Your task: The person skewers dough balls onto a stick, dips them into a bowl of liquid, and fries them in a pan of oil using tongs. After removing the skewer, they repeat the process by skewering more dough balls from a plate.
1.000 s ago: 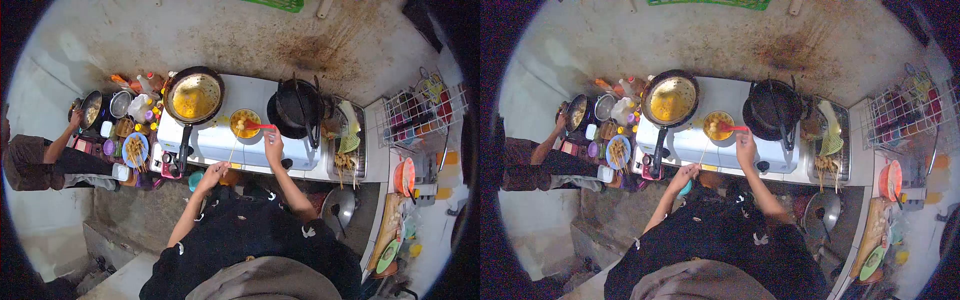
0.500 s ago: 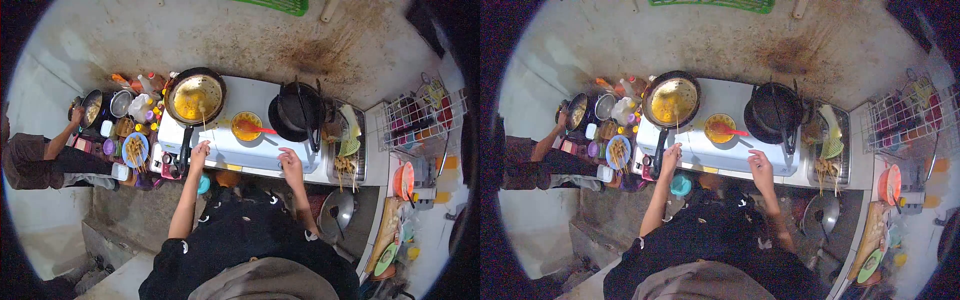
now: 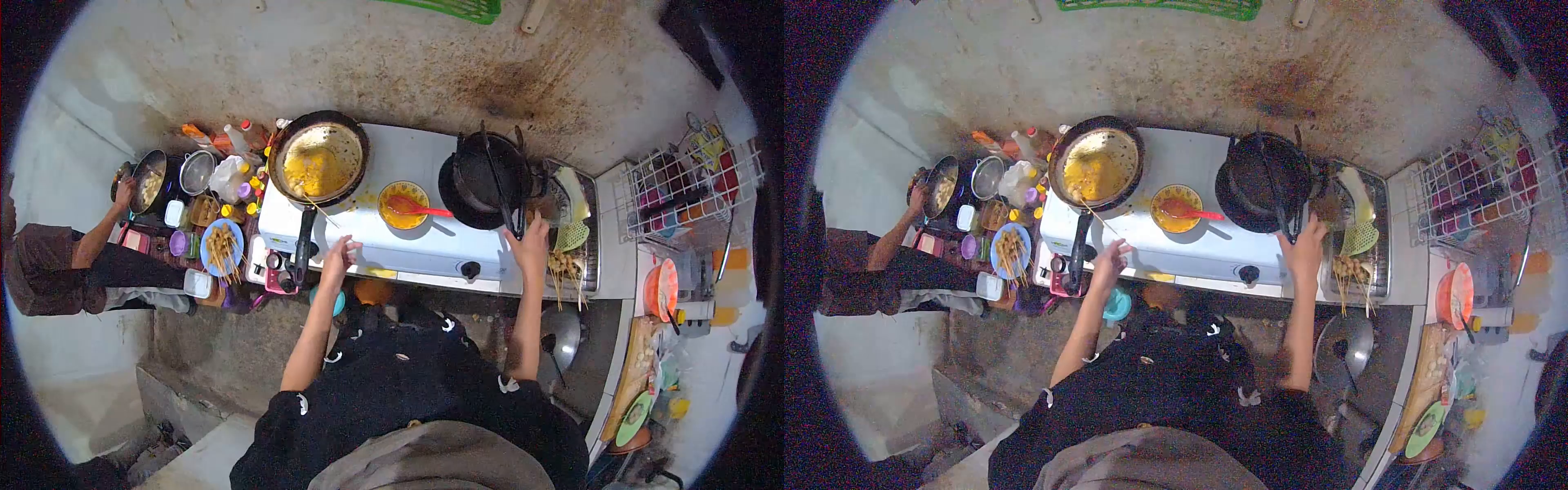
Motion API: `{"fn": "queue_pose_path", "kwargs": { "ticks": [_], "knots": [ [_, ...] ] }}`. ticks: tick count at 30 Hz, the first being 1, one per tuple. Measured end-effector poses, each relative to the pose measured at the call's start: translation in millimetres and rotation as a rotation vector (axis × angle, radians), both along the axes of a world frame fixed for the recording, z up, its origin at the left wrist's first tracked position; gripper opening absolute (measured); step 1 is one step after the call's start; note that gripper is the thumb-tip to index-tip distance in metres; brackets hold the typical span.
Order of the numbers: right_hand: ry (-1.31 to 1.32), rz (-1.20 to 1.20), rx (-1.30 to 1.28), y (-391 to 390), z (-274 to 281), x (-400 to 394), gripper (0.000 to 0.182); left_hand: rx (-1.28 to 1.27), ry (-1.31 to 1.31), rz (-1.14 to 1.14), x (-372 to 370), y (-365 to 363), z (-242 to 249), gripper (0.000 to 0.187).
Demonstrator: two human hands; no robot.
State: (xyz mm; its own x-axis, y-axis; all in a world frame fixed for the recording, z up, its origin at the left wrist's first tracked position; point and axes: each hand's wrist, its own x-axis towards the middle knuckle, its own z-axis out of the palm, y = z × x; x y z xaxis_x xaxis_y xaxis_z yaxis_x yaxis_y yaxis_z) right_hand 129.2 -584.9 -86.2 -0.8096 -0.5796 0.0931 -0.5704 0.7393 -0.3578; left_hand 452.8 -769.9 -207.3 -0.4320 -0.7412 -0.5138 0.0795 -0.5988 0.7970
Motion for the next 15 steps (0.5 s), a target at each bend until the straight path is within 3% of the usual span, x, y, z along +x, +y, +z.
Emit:
{"fn": "queue_pose_path", "kwargs": {
  "ticks": [2,9,11,15],
  "knots": [
    [-0.147,0.015,-0.070,-3,-7,-5,0.083,0.002,-0.018,-0.047,5,13,2,0.037],
    [-0.130,0.047,-0.023,-11,-32,-19,0.071,-0.005,-0.095,-0.208,25,43,12,0.035],
    [-0.050,0.005,-0.063,-13,-31,-19,0.068,-0.113,-0.127,-0.317,30,45,14,0.033],
    [0.056,-0.091,-0.063,-16,-3,-8,0.059,-0.235,-0.091,-0.327,38,50,39,0.030]
  ]
}}
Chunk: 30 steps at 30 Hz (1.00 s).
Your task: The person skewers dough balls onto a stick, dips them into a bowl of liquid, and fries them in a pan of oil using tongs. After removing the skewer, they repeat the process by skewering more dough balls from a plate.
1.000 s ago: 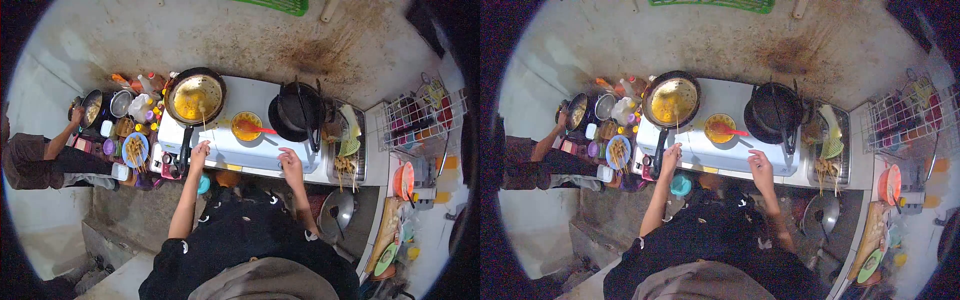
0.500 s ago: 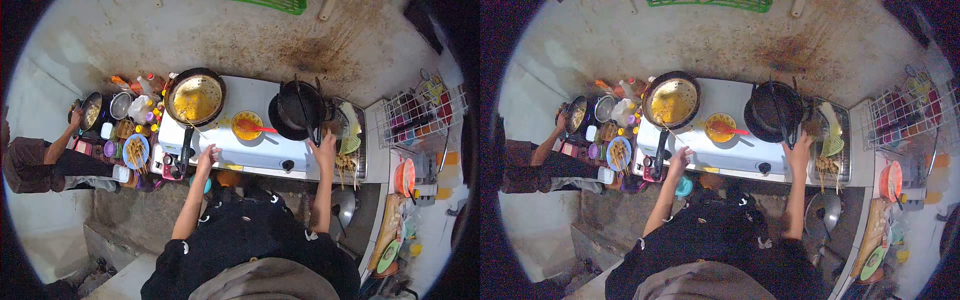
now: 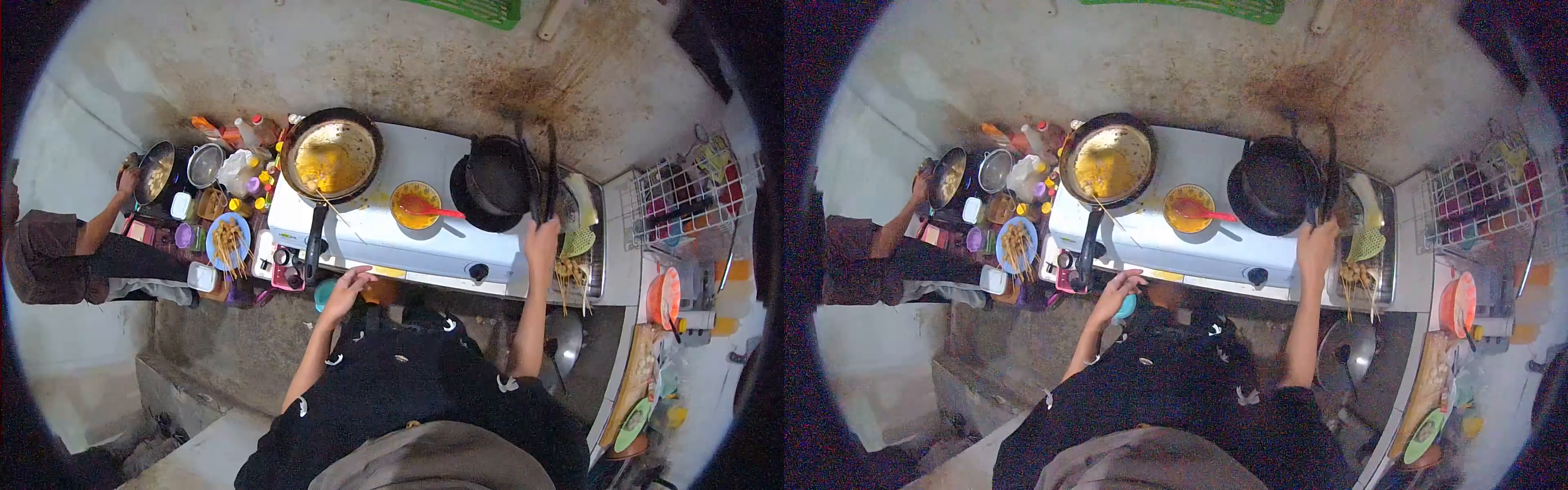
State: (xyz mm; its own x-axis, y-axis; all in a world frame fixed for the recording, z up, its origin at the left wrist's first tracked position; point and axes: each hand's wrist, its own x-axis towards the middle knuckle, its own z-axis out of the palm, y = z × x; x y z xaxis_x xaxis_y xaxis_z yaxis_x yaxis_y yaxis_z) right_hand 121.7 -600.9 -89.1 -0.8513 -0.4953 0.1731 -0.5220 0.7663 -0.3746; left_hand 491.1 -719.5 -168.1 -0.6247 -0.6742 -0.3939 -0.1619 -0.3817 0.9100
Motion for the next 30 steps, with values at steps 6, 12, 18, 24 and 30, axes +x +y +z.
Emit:
{"fn": "queue_pose_path", "kwargs": {
  "ticks": [6,12,18,24,30],
  "knots": [
    [-0.220,0.089,-0.217,-10,69,43,0.058,-0.281,0.036,0.357,43,-6,27,0.023],
    [-0.109,0.565,-0.101,-71,54,116,0.054,-0.437,-0.073,0.654,79,-20,-20,0.040],
    [0.083,0.813,0.075,-130,10,159,0.050,-0.286,-0.033,0.452,86,-23,-23,0.060],
    [0.173,0.835,0.106,-149,3,173,0.049,-0.172,-0.063,0.245,93,-25,-31,0.059],
    [0.260,0.740,0.023,-155,-5,175,0.047,-0.124,0.021,0.194,97,-28,-22,0.060]
  ]
}}
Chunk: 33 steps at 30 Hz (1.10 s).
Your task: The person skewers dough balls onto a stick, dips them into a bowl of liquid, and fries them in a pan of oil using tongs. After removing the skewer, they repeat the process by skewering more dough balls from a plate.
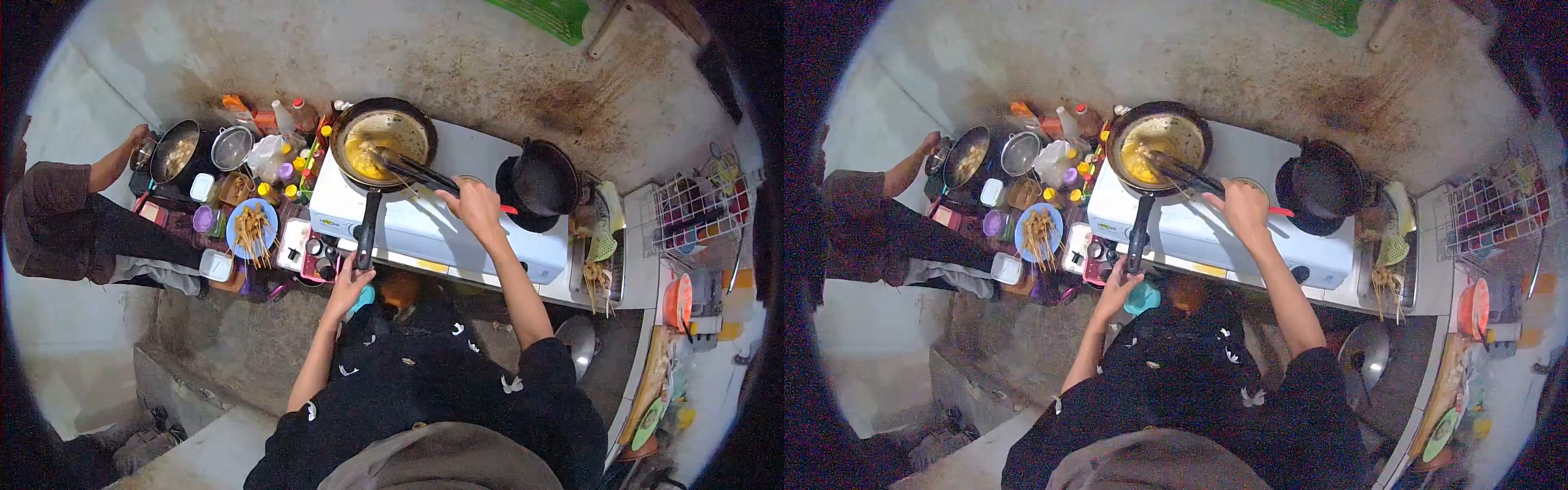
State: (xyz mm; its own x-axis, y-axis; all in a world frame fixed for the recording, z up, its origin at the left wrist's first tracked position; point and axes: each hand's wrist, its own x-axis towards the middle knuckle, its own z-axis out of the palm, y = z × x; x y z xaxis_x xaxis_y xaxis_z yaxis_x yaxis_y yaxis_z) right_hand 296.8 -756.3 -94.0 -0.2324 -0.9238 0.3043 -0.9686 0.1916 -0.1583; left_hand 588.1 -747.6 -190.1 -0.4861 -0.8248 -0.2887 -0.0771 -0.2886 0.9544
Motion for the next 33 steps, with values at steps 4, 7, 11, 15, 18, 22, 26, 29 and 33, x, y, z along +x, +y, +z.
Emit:
{"fn": "queue_pose_path", "kwargs": {
  "ticks": [4,7,11,15,18,22,26,29,33],
  "knots": [
    [0.007,-0.042,-0.005,5,4,2,0.046,0.004,-0.055,-0.044,2,-3,12,0.060],
    [-0.015,-0.073,0.123,11,10,9,0.049,0.027,-0.035,-0.054,3,-2,11,0.060],
    [-0.168,-0.116,0.171,13,17,6,0.051,0.016,0.011,-0.075,7,-6,2,0.061],
    [-0.336,-0.251,0.195,5,24,-6,0.055,0.006,-0.018,-0.030,12,-8,-4,0.059],
    [-0.304,-0.334,0.273,-2,13,-15,0.057,-0.075,-0.079,-0.028,11,-10,0,0.058],
    [-0.446,-0.215,0.224,-6,-6,-24,0.059,-0.018,-0.021,-0.069,7,-12,5,0.058],
    [-0.545,-0.288,0.189,-10,-11,-23,0.060,-0.003,0.011,-0.097,4,-14,-7,0.058],
    [-0.565,-0.257,0.209,-11,-10,-21,0.061,-0.009,0.079,-0.086,1,-16,-18,0.057],
    [-0.654,-0.325,0.259,-14,2,-15,0.061,0.038,0.132,-0.072,2,-19,-19,0.056]
  ]
}}
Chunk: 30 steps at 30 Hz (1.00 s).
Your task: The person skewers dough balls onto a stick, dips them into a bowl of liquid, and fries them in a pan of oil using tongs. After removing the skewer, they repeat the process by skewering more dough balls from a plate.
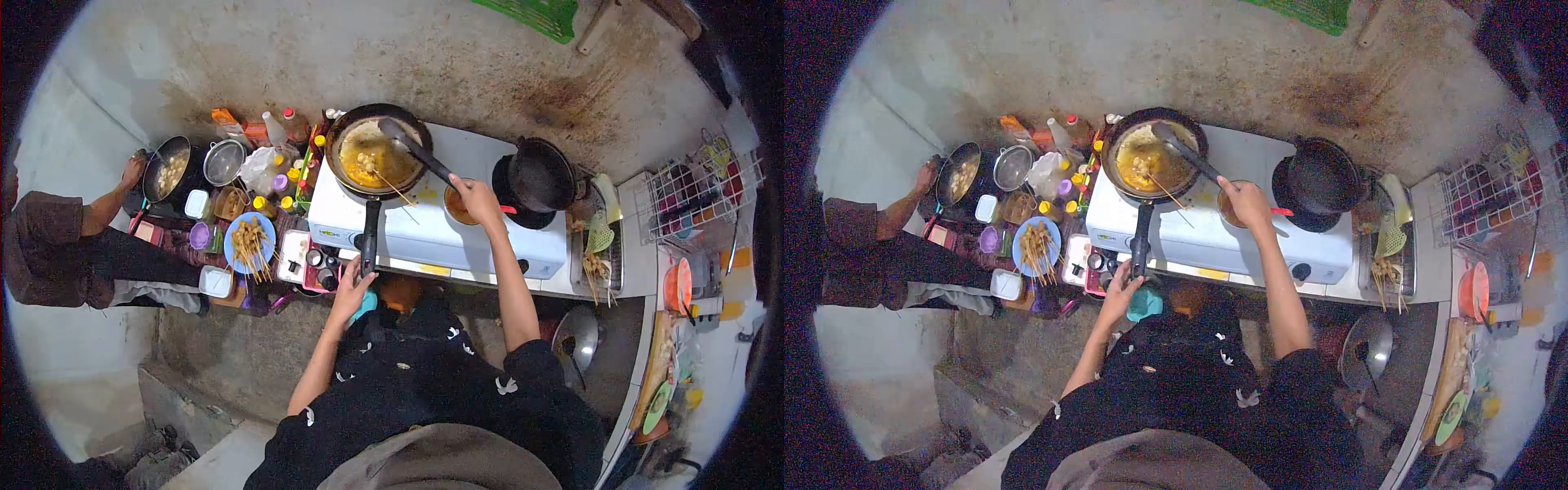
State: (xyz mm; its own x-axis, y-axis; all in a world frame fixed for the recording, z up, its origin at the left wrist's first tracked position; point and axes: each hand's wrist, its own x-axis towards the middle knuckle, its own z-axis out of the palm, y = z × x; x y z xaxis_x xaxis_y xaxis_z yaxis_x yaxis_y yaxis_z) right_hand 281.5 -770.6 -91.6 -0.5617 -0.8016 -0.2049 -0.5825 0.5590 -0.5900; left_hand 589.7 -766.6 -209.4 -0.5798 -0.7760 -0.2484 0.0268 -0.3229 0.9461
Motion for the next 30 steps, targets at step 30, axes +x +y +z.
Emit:
{"fn": "queue_pose_path", "kwargs": {
  "ticks": [30],
  "knots": [
    [0.089,0.019,0.063,-8,-8,9,0.058,-0.158,-0.209,-0.017,9,-3,16,0.057]
  ]
}}
